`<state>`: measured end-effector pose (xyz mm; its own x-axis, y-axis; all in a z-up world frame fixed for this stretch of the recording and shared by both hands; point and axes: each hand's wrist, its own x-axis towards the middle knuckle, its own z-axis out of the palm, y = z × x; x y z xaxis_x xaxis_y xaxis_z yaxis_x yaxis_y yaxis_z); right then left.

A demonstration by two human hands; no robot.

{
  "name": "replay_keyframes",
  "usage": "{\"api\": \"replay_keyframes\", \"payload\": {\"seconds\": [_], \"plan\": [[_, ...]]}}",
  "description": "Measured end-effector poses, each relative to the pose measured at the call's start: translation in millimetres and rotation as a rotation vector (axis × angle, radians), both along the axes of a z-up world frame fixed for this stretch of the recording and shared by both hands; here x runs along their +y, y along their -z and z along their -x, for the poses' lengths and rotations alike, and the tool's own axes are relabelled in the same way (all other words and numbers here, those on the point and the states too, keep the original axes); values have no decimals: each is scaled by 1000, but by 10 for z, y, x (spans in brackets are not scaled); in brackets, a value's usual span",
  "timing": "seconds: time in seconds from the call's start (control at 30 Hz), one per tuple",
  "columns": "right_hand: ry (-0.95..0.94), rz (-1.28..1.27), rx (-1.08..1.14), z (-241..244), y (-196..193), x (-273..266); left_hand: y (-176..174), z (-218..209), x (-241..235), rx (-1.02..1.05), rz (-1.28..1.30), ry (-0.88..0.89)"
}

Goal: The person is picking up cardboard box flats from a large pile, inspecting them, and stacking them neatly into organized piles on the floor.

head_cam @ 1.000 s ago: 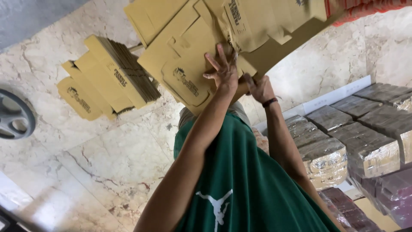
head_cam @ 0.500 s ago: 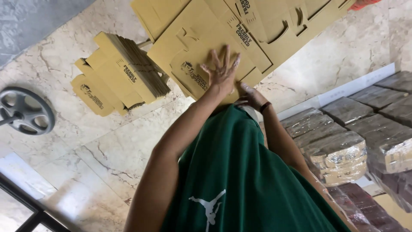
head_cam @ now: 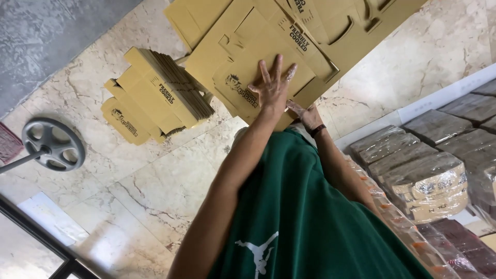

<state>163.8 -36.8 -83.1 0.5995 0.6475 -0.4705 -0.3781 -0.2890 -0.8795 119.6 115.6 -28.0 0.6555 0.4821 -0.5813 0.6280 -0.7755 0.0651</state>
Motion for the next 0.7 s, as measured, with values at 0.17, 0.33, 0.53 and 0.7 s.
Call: {"api": "replay_keyframes", "payload": {"seconds": [0.17, 0.33, 0.53, 0.7], "plan": [[-260, 227, -255, -277, 815, -486, 90, -4, 50, -61, 62, -33], [-202, 180, -365, -70, -454, 277, 68, 11, 61, -61, -1, -52], [164, -173, 179, -31, 348, -193, 66, 4, 118, -62, 132, -85], [-61, 114, 109, -193, 38, 27, 239, 172, 366, -275, 319, -277]]}}
